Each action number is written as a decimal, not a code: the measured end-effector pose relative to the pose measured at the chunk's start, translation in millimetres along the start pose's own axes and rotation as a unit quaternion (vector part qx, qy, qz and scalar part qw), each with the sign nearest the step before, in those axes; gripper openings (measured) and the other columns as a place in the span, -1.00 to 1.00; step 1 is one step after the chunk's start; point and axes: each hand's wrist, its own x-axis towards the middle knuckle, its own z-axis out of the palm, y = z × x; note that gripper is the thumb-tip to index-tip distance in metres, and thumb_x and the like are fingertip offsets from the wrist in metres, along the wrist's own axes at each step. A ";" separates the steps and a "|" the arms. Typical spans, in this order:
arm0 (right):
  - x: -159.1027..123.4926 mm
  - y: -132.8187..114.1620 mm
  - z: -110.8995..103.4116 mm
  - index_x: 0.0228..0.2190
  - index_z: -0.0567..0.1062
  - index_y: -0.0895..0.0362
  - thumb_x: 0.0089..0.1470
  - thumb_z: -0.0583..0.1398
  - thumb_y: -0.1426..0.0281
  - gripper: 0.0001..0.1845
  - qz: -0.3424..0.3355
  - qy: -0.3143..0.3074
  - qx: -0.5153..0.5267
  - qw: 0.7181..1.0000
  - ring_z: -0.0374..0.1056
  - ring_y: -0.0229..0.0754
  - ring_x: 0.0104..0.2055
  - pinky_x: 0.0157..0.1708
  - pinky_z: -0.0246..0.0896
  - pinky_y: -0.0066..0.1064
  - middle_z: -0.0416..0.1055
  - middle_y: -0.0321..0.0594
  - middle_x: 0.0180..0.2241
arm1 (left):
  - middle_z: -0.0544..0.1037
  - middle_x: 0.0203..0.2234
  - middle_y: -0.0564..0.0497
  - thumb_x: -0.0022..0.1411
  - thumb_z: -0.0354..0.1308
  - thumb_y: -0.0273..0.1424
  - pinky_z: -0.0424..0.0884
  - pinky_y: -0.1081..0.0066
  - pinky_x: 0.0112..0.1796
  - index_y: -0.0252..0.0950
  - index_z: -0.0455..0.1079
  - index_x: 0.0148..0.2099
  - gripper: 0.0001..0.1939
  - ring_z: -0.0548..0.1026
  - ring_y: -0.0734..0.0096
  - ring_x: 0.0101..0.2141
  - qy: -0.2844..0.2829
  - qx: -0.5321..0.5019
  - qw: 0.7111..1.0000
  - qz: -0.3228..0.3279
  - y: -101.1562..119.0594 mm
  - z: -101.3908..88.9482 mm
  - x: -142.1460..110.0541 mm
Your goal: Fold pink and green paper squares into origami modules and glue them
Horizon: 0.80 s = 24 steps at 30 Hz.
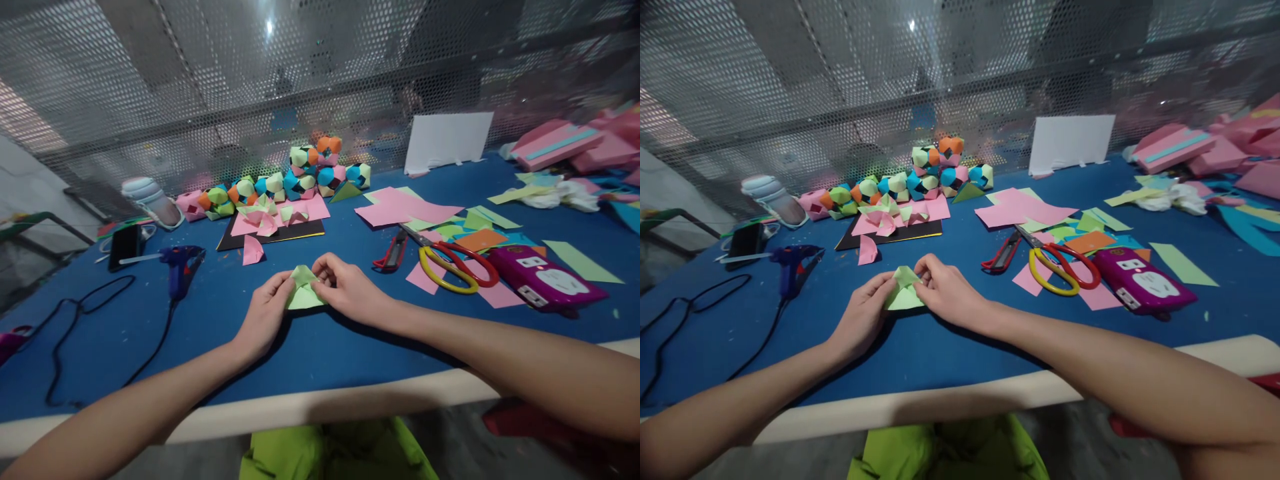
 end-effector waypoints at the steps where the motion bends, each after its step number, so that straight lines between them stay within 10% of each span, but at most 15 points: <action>1: 0.3 -0.1 -0.6 -0.36 0.25 0.13 0.02 0.10 0.46 -0.91 -0.003 0.006 -0.003 1.000 0.21 -0.33 -0.50 -0.48 0.10 -0.49 0.26 -0.38 -0.53 | 0.53 -0.38 0.04 0.17 0.09 -0.21 0.25 0.50 -0.37 -0.30 0.47 -0.10 -0.66 0.37 0.45 -0.39 0.003 0.020 1.000 0.008 1.5 -0.3 -0.6; 24: 2.7 -0.9 -8.1 -0.35 0.45 0.19 0.17 0.05 0.43 -0.81 -0.142 0.030 -0.114 0.983 0.30 -0.27 -0.37 -0.35 0.16 -0.45 0.42 -0.19 -0.40 | 0.55 -0.39 0.01 0.16 0.08 -0.22 0.26 0.46 -0.35 -0.33 0.53 -0.16 -0.65 0.38 0.36 -0.37 0.002 0.109 0.994 0.020 13.8 -1.8 -4.0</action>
